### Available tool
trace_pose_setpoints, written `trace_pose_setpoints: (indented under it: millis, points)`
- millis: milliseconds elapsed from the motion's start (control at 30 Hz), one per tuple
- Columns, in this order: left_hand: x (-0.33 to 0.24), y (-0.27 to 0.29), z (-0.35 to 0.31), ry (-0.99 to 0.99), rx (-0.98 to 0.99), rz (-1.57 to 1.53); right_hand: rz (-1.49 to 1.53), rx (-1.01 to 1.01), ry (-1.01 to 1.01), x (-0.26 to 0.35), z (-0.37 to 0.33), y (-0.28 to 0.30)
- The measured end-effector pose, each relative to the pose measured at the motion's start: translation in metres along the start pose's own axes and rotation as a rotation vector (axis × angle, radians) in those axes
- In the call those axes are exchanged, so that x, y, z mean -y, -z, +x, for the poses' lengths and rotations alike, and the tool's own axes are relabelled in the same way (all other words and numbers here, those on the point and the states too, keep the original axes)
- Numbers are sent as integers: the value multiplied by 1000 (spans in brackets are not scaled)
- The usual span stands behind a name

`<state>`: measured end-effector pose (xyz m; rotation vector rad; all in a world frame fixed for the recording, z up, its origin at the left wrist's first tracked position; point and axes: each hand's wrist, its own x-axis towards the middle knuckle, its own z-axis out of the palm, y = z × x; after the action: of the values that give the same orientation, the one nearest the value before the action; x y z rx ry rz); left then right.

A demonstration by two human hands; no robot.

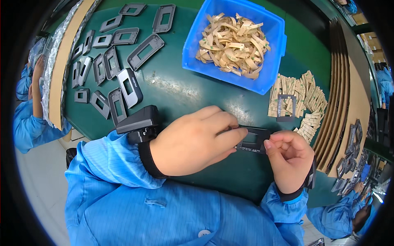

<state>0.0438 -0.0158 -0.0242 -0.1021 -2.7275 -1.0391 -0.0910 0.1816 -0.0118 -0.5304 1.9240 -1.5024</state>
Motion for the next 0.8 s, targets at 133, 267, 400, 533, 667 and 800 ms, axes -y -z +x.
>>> trace_pose_setpoints:
  millis: [133, 267, 400, 533, 667, 800]
  points:
    - [0, -5, -3, -54, -38, 95, -35, -25, 23, -2, -1, -3]
    - [-4, -7, -4, -56, -42, 145, -88, -53, 97, -4, -1, -4]
    - [-6, -9, -1, -56, -61, 161, -145, -87, 169, -6, 0, -5]
    - [-5, -8, 1, -40, -48, 129, -199, -98, 198, -6, 1, -7]
    - [-6, -7, 2, -27, -38, 105, -266, -103, 258, -6, 2, -7]
    - [-7, -7, 2, -21, -38, 119, -315, -101, 331, -5, 3, -8]
